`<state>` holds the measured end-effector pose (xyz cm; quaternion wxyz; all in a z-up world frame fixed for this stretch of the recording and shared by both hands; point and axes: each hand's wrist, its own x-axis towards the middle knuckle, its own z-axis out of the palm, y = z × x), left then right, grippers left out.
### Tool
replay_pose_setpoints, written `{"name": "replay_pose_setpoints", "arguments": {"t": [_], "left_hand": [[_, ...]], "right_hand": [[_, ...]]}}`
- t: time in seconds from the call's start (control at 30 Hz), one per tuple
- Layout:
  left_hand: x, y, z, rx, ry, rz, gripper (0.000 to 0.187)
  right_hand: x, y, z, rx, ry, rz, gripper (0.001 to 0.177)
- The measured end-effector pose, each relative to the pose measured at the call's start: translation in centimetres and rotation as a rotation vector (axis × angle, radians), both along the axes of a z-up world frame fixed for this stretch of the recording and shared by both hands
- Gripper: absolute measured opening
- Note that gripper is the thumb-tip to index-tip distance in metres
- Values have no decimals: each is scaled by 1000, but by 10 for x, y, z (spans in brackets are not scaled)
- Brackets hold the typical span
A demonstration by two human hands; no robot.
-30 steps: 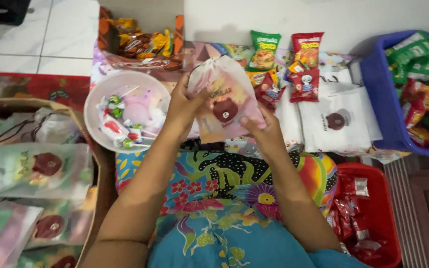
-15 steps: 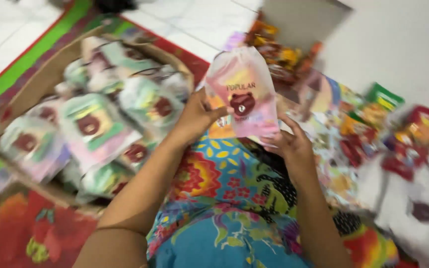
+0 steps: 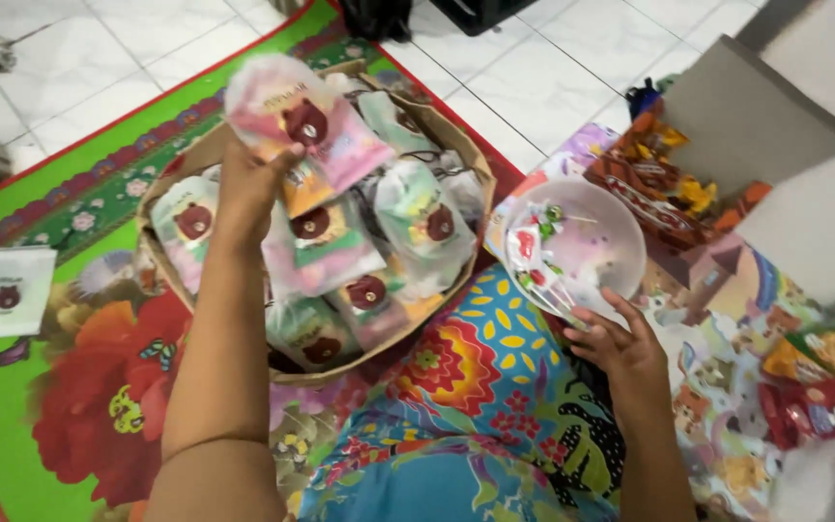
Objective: Packing various small snack items and candies into individual gift bags.
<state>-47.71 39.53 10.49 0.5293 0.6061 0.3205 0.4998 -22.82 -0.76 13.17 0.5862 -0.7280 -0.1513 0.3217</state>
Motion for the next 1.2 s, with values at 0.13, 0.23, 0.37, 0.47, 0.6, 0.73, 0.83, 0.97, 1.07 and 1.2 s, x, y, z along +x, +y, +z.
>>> {"name": "replay_pose_setpoints", "arguments": {"t": [0.13, 0.23, 0.37, 0.47, 0.6, 0.73, 0.83, 0.97, 1.07, 1.2], "left_hand": [[1, 3, -9, -73, 325, 148, 89], [9, -8, 1, -395, 389, 243, 57], [9, 31, -55, -108, 710, 347, 81], [16, 12, -32, 7, 923, 386, 110], [30, -24, -6, 356, 1195, 509, 107], [76, -107, 41, 645, 912, 357, 109], [124, -170, 52, 810, 647, 111, 97], [184, -251, 44, 832, 345, -294, 76], [220, -302, 13, 765, 260, -579, 57], [255, -355, -29, 737, 331, -881, 40]], "right_hand": [[-9, 6, 6, -7, -28, 31, 65], [-18, 11, 17, -74, -33, -1, 63], [-20, 7, 17, -89, -59, 6, 63], [-15, -1, 15, -77, -68, -19, 62], [3, -23, 5, -17, -74, -124, 63], [41, -71, -39, 168, -147, -195, 53], [63, -111, -63, 167, -214, -284, 51], [80, -156, -81, 11, -462, -391, 43], [72, -182, -81, -114, -549, -513, 38], [80, -215, -87, -343, -607, -643, 34]]}}
